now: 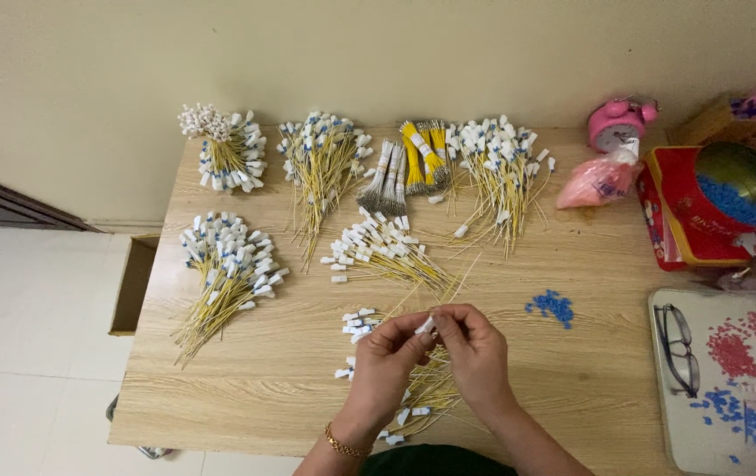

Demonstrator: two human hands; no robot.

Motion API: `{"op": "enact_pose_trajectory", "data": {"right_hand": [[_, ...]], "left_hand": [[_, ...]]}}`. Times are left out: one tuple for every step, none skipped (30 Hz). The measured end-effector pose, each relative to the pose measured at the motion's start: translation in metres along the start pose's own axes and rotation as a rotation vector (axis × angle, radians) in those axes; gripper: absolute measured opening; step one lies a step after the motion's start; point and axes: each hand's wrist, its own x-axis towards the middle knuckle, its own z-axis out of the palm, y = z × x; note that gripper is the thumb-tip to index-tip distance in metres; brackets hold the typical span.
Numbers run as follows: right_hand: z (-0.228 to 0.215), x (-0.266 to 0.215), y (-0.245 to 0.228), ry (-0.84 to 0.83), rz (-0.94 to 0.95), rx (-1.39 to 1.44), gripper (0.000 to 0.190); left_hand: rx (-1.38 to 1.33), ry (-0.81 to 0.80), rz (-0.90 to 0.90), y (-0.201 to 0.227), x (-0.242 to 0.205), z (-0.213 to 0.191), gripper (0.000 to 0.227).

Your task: Assemble small blue plastic parts onto white tipped wire components.

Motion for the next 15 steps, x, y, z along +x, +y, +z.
{"op": "enact_pose_trajectory", "data": {"right_hand": [[0.001, 0.000, -0.001, 0.000, 0.000, 0.000, 0.017], [0.001, -0.001, -0.002, -0.009, -0.062, 0.022, 0.014], [0.002, -0.001, -0.003, -0.017, -0.124, 0.045, 0.011], [0.003, -0.001, -0.002, -0.016, -0.124, 0.045, 0.011], [0.003, -0.001, 0.000, -0.007, -0.126, 0.028, 0.011], [0.002, -0.001, 0.001, 0.001, -0.127, 0.011, 0.011], [0.002, -0.001, 0.000, 0.003, -0.128, 0.011, 0.011], [0.003, -0.002, -0.002, 0.011, -0.154, -0.041, 0.011], [0.003, -0.003, -0.003, 0.018, -0.179, -0.093, 0.011], [0.003, -0.002, -0.003, 0.019, -0.179, -0.093, 0.011], [0.003, -0.002, -0.002, -0.013, -0.211, -0.122, 0.016], [0.003, -0.003, -0.002, -0.045, -0.244, -0.151, 0.020], [0.003, -0.003, 0.001, -0.044, -0.246, -0.152, 0.020], [0.003, -0.002, 0.003, -0.033, -0.263, -0.158, 0.020], [0.004, -0.004, 0.005, -0.021, -0.277, -0.162, 0.020]], "left_hand": [[0.000, 0.000, 0.000, -0.001, 0.000, 0.000, 0.021], [-0.035, 0.004, -0.004, -0.001, 0.000, 0.001, 0.021], [-0.070, 0.006, -0.007, -0.001, 0.000, 0.001, 0.022], [-0.069, 0.006, -0.008, -0.004, 0.000, 0.000, 0.022], [-0.095, 0.017, -0.017, -0.007, 0.000, 0.000, 0.023], [-0.121, 0.028, -0.026, -0.011, 0.001, 0.000, 0.024], [-0.121, 0.026, -0.026, -0.009, 0.000, 0.001, 0.024], [-0.141, 0.044, -0.039, -0.008, 0.000, 0.003, 0.024], [-0.162, 0.063, -0.054, -0.007, -0.001, 0.005, 0.024], [-0.161, 0.061, -0.054, -0.009, 0.002, 0.004, 0.024], [-0.173, 0.077, -0.044, -0.012, 0.004, 0.003, 0.025], [-0.186, 0.093, -0.035, -0.015, 0.006, 0.003, 0.025], [-0.186, 0.091, -0.033, -0.017, 0.008, 0.002, 0.025], [-0.192, 0.087, -0.019, -0.019, 0.009, 0.002, 0.024], [-0.195, 0.084, -0.007, -0.022, 0.009, 0.001, 0.022]]}}
